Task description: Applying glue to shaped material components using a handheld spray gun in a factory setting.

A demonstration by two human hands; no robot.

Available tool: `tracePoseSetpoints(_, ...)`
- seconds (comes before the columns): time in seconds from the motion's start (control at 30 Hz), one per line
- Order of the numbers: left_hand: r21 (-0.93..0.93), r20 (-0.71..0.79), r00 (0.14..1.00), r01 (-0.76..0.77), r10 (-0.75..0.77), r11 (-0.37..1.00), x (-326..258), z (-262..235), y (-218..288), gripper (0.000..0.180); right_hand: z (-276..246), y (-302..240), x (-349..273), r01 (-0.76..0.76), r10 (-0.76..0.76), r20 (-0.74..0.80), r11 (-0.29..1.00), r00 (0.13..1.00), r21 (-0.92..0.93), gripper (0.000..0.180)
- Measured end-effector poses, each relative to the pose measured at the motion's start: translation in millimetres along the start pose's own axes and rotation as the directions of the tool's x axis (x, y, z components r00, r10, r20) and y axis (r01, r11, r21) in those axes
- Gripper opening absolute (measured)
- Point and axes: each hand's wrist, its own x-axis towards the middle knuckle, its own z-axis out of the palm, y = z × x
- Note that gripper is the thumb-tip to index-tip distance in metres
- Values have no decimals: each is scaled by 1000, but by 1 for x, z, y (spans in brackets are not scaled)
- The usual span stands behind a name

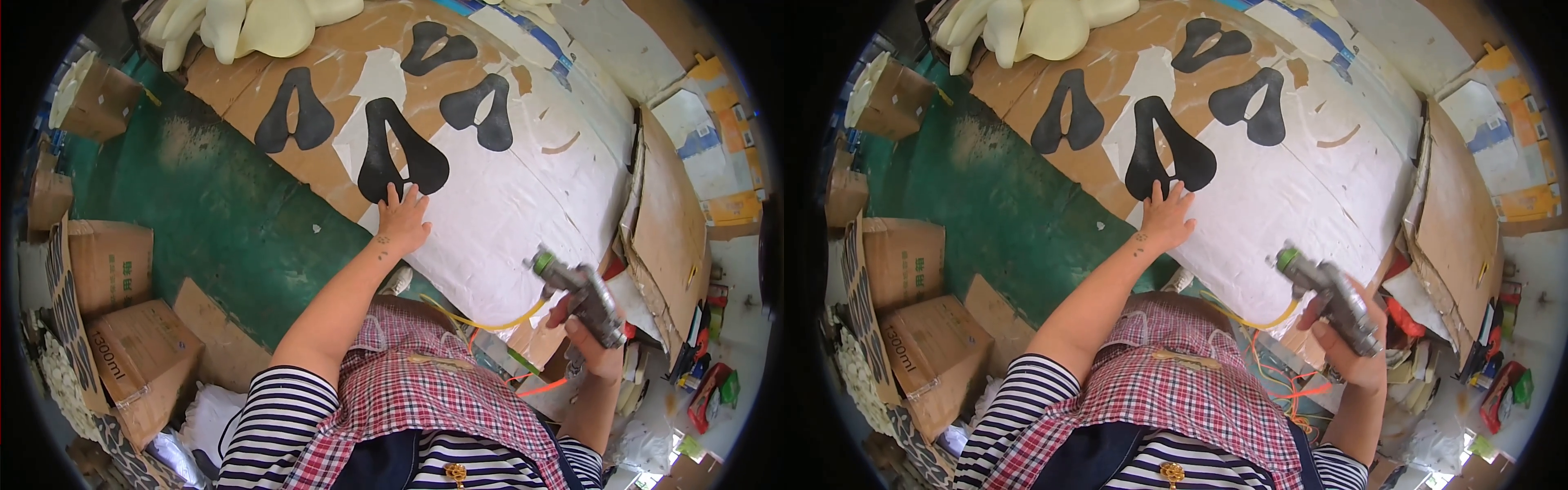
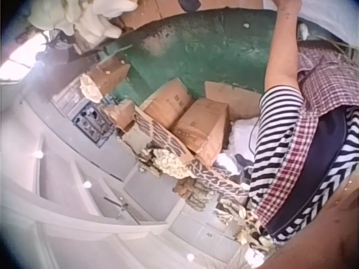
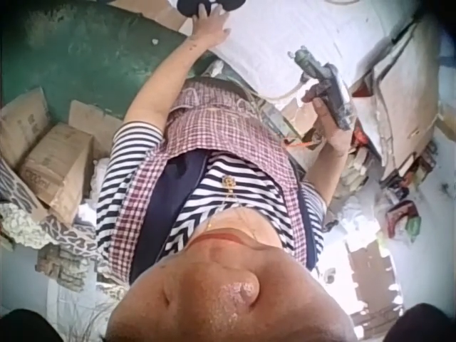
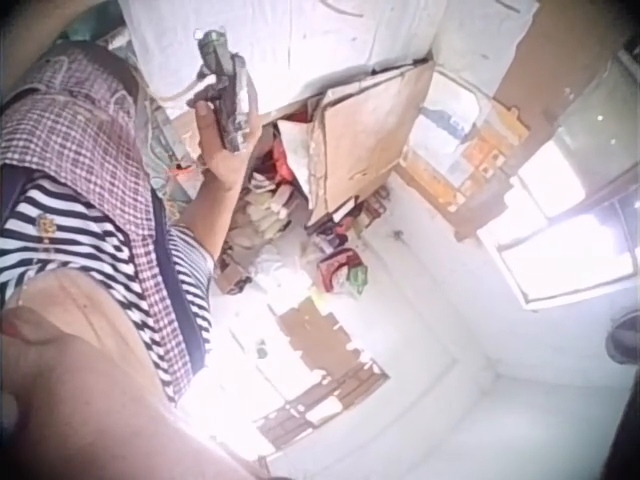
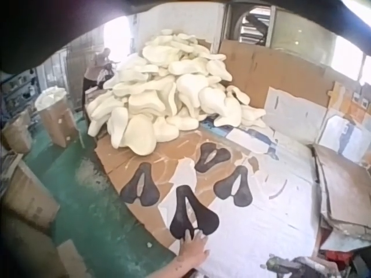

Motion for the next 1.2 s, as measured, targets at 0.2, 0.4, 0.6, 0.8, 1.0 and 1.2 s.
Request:
tracePoseSetpoints(0.2, 4, -7, 1000, -1, 1, 1000, 1, 3, -2, 56, -5, -6, 2, -36, 32, -157, 999, 987, -19, 56)
tracePoseSetpoints(0.4, -3, -33, 999, -27, 27, 1000, -2, 3, -3, 54, 0, -10, 4, -6, 9, -98, 999, 995, 31, 59)
tracePoseSetpoints(0.6, -19, -21, 985, -170, 169, 985, -46, 6, -6, 44, -6, -6, 5, -116, 122, 118, 991, 985, -63, 58)
tracePoseSetpoints(0.8, -331, 83, 993, -47, 79, 943, -115, 50, -66, 27, 0, -9, 15, -105, 107, 69, 994, 992, -33, 60)
tracePoseSetpoints(1.0, -297, 154, 954, 292, -257, 909, -144, 55, -129, 17, -3, -9, 18, -142, 150, 110, 987, 983, -75, 61)
tracePoseSetpoints(1.2, -324, -528, 848, -245, 40, 914, -23, -20, -84, 15, 8, -17, 25, -50, 48, -99, 999, 994, -21, 60)
